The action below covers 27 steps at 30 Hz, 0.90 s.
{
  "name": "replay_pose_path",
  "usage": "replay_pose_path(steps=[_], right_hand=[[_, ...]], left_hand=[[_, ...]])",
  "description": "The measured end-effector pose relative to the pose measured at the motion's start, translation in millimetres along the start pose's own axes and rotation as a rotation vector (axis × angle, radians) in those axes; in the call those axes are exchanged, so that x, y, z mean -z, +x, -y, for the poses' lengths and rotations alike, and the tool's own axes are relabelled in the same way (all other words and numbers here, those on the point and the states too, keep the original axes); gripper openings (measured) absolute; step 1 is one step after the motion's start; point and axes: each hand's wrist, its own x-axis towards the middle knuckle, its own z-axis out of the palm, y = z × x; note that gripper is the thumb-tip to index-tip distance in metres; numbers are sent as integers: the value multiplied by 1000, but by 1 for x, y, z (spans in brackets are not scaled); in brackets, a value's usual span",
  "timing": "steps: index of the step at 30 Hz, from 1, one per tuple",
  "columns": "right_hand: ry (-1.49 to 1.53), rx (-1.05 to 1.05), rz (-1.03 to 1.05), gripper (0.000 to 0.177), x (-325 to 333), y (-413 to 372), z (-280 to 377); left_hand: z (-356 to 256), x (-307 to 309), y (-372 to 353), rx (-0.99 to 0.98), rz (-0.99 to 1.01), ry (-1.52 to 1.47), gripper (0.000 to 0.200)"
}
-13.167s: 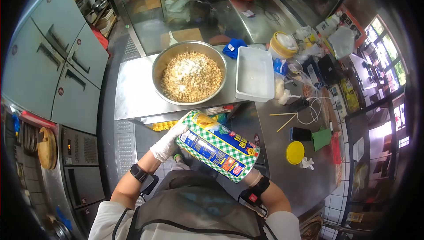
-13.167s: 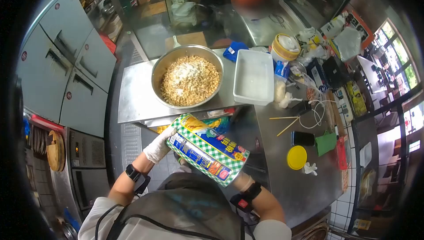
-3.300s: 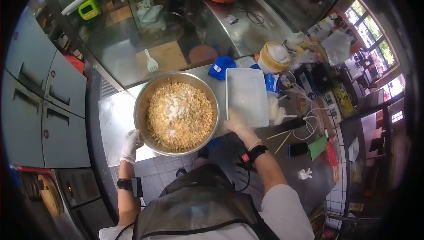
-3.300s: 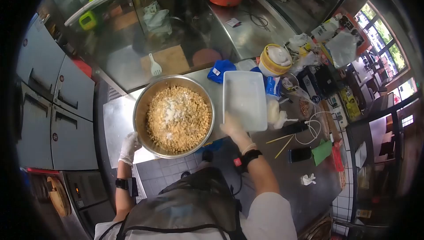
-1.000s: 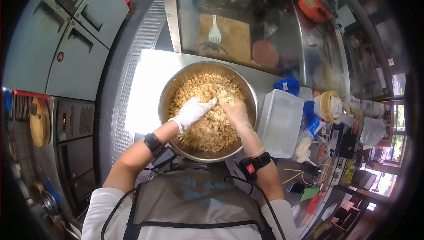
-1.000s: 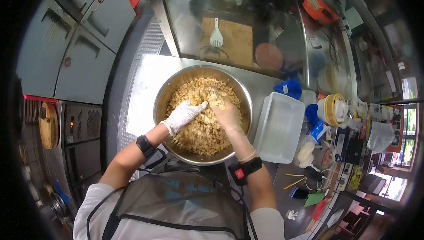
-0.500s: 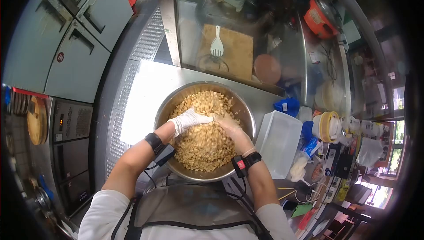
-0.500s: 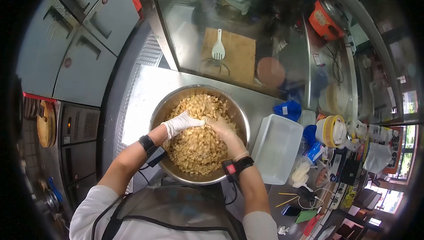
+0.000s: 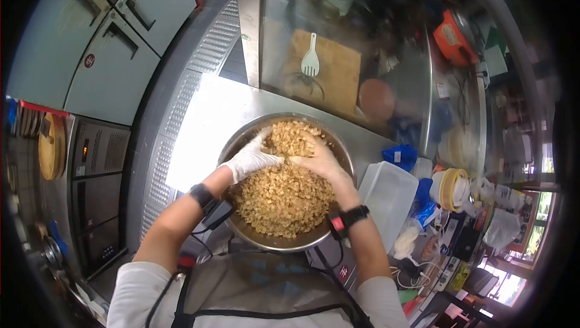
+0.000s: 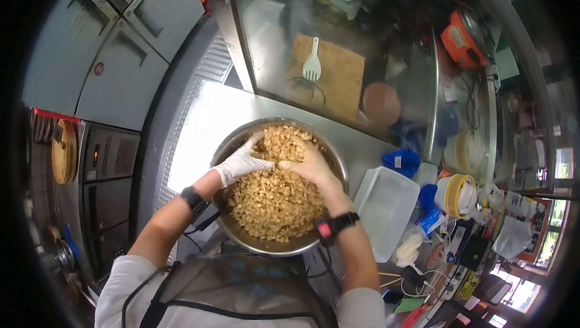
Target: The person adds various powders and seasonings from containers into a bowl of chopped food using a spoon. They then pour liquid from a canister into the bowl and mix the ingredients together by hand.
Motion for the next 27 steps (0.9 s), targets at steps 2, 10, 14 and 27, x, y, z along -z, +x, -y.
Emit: replay_pose_path(steps=[2,10,14,27], right_hand=[[949,-237,397,78,-29,27,-8],[623,-277,479,68,18,-12,32],[293,-120,355,66,42,-15,36],[289,-298,674,62,-20,23,30]], left_hand=[[15,-8,21,186,240,-219,104],[-36,-18,-1,150,317,485,92],[-49,-9,-31,98,190,690,71],[-22,-5,-16,222,177,372,53]])
